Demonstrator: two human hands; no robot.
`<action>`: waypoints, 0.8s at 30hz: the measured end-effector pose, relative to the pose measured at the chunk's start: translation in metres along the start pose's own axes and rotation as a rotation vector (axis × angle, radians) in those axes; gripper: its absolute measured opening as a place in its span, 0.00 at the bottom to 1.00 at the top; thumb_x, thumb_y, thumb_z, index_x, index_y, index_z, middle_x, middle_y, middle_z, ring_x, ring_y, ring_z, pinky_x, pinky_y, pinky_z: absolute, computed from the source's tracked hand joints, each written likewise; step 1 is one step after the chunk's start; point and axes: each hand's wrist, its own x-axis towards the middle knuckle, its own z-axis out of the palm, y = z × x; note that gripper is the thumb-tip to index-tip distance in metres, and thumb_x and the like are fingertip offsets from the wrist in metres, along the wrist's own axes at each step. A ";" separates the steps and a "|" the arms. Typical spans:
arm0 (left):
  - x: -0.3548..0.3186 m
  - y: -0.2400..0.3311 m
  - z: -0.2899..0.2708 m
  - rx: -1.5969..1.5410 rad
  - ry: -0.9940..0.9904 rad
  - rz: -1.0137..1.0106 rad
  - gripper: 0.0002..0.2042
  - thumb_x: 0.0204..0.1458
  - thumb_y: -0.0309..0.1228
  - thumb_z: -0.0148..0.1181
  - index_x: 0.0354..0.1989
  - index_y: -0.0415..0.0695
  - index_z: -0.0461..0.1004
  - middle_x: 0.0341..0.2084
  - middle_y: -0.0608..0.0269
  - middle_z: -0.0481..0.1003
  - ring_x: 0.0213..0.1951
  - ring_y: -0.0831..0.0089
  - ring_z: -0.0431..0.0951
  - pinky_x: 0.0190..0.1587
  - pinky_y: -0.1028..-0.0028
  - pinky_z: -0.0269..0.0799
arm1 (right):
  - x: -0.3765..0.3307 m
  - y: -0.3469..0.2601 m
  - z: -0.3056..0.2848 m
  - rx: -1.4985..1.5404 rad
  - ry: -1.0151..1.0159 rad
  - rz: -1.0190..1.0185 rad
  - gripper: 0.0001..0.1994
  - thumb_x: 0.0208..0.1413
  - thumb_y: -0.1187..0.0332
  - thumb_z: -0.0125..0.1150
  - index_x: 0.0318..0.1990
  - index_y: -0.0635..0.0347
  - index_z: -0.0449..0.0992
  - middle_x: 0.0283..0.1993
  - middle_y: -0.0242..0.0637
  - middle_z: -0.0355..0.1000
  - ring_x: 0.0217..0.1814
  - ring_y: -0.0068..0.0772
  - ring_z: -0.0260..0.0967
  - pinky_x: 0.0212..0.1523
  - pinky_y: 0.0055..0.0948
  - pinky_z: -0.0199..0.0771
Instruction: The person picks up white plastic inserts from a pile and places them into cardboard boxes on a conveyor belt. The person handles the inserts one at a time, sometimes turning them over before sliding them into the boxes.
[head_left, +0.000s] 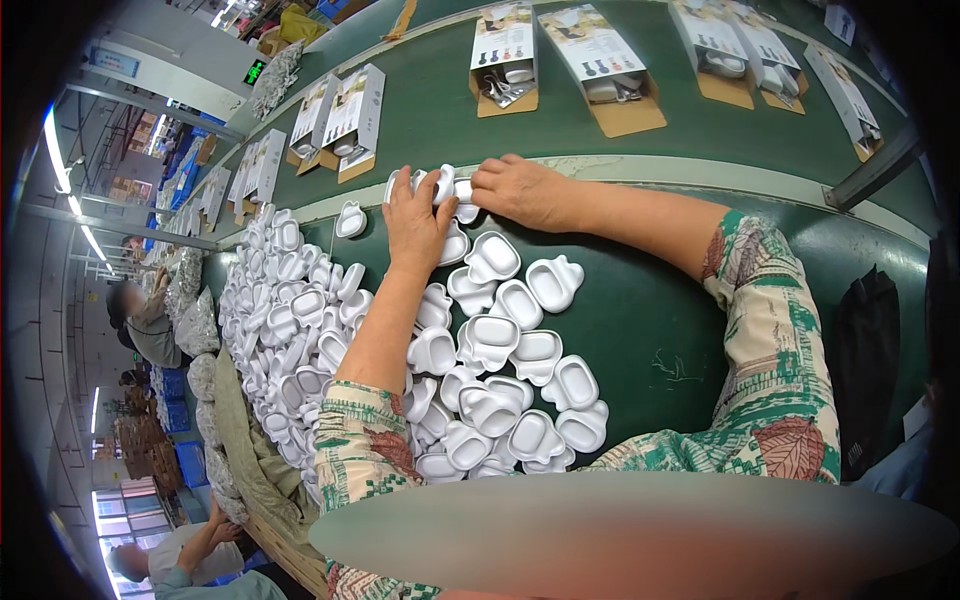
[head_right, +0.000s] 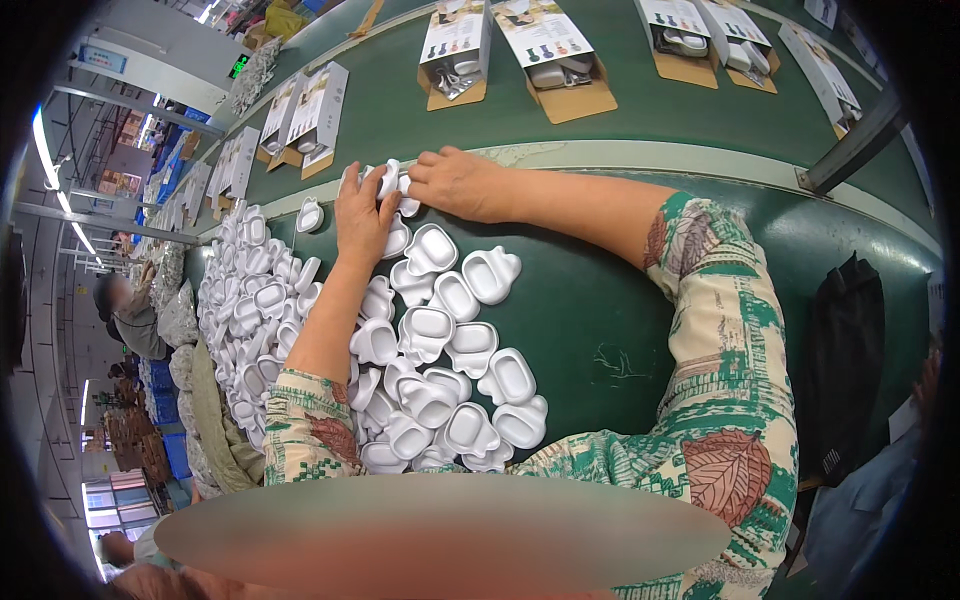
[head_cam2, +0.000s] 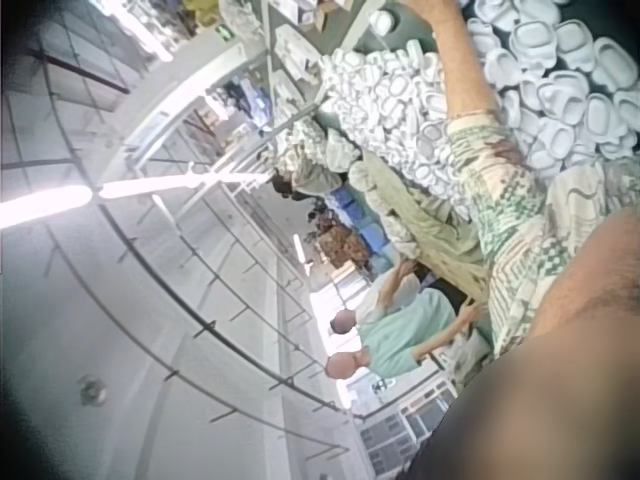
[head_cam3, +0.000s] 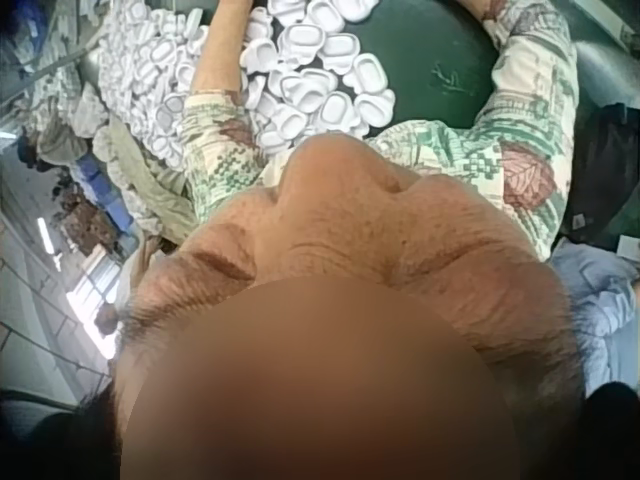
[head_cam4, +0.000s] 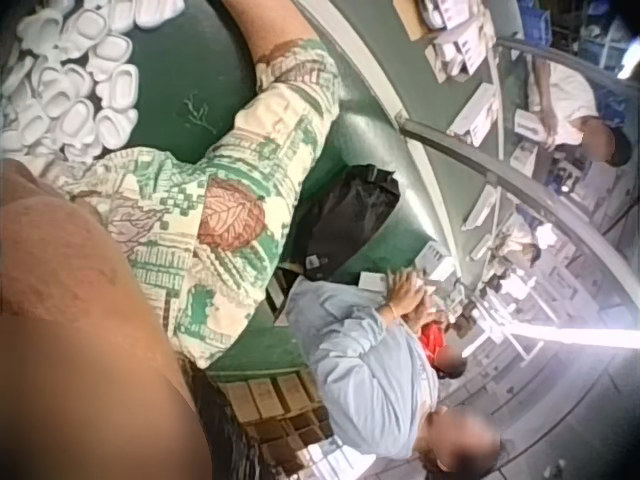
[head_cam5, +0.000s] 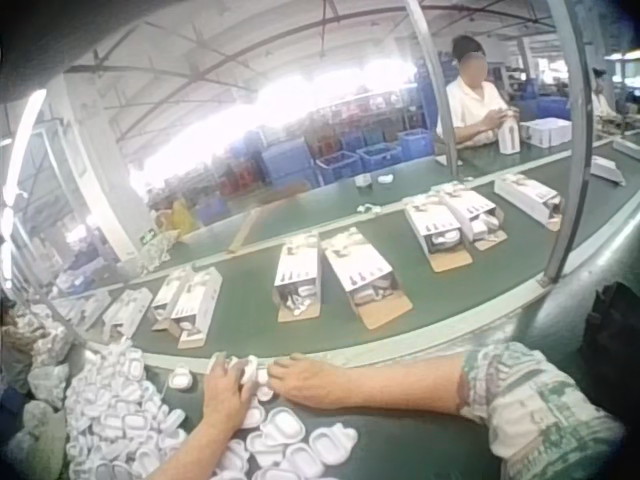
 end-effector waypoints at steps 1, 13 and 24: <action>0.001 0.000 0.000 -0.006 0.001 0.006 0.22 0.48 0.43 0.59 0.53 0.51 0.70 0.58 0.45 0.60 0.58 0.49 0.61 0.56 0.50 0.55 | -0.002 0.006 -0.002 0.024 0.008 0.022 0.06 0.48 0.69 0.51 0.32 0.59 0.71 0.37 0.36 0.68 0.46 0.37 0.65 0.43 0.34 0.66; 0.000 0.003 -0.003 0.020 -0.016 0.003 0.23 0.47 0.43 0.60 0.52 0.51 0.70 0.58 0.46 0.60 0.58 0.51 0.62 0.56 0.50 0.54 | -0.040 0.082 -0.041 -0.378 0.028 0.356 0.06 0.46 0.72 0.51 0.33 0.58 0.71 0.37 0.36 0.68 0.45 0.37 0.65 0.41 0.36 0.68; 0.002 0.006 -0.003 -0.076 -0.089 0.080 0.26 0.47 0.44 0.61 0.56 0.52 0.66 0.60 0.48 0.58 0.60 0.50 0.59 0.59 0.45 0.51 | -0.043 0.109 -0.039 -0.357 0.291 0.524 0.07 0.45 0.73 0.54 0.34 0.57 0.73 0.36 0.38 0.69 0.42 0.42 0.68 0.39 0.38 0.71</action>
